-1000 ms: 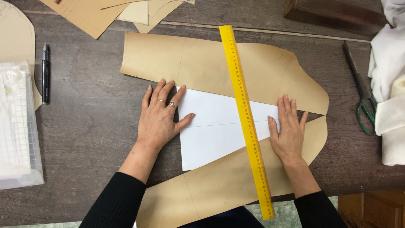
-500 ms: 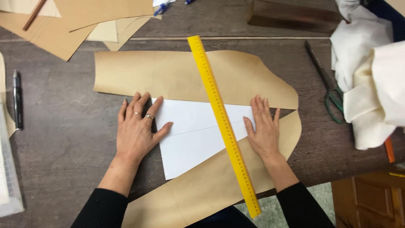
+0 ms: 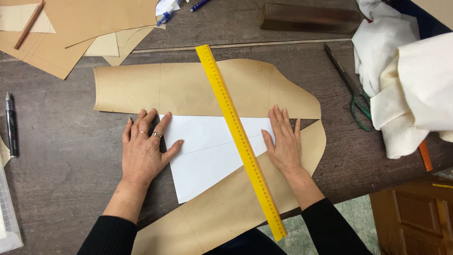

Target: The person measures a piece of white fabric using a yellow ruler and a pen. They align the ruler on the fabric and mark lines with the pen, adjusting the ruler's position multiple times to ensure accuracy.

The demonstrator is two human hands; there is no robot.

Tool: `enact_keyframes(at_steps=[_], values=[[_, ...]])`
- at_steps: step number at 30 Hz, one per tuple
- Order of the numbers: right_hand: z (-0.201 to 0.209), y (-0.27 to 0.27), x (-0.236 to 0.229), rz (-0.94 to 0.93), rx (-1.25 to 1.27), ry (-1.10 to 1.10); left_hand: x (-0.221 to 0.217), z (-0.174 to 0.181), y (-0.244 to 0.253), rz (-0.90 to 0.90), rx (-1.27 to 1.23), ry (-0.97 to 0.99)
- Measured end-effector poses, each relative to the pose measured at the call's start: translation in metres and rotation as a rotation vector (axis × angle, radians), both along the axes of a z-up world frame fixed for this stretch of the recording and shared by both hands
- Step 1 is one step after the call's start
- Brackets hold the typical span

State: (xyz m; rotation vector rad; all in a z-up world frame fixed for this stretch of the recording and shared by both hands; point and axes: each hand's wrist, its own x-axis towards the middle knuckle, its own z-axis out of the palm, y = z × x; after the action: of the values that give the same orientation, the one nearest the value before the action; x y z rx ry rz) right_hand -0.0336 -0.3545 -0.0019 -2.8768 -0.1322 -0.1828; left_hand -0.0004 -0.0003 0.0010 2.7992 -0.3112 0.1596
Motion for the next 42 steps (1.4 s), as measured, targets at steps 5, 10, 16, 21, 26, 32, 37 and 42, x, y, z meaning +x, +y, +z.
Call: enact_keyframes(at_steps=[5,10,16,21,26,32,37,42], values=[[-0.001,-0.001,-0.001,0.006,0.009,-0.015,-0.001,0.002,-0.001,0.009,-0.011,0.005],[-0.001,0.0,0.0,-0.003,0.023,-0.025,-0.001,0.001,-0.001,0.011,-0.004,0.014],[-0.005,-0.001,-0.001,0.002,0.016,-0.047,-0.002,-0.001,-0.001,0.016,-0.003,-0.01],[-0.001,0.0,-0.001,-0.005,0.022,-0.05,-0.001,-0.005,0.0,0.019,0.006,-0.041],[0.006,-0.001,-0.001,-0.001,0.128,-0.014,0.0,-0.002,-0.001,0.029,0.032,0.004],[0.065,0.039,-0.02,-0.092,0.266,0.075,0.004,0.005,-0.001,0.032,0.077,0.101],[0.065,0.065,-0.043,-0.157,0.379,0.325,0.008,0.012,-0.002,0.016,0.125,0.15],[0.033,0.075,-0.061,-0.142,0.337,0.212,0.013,0.013,0.0,-0.099,0.234,0.063]])
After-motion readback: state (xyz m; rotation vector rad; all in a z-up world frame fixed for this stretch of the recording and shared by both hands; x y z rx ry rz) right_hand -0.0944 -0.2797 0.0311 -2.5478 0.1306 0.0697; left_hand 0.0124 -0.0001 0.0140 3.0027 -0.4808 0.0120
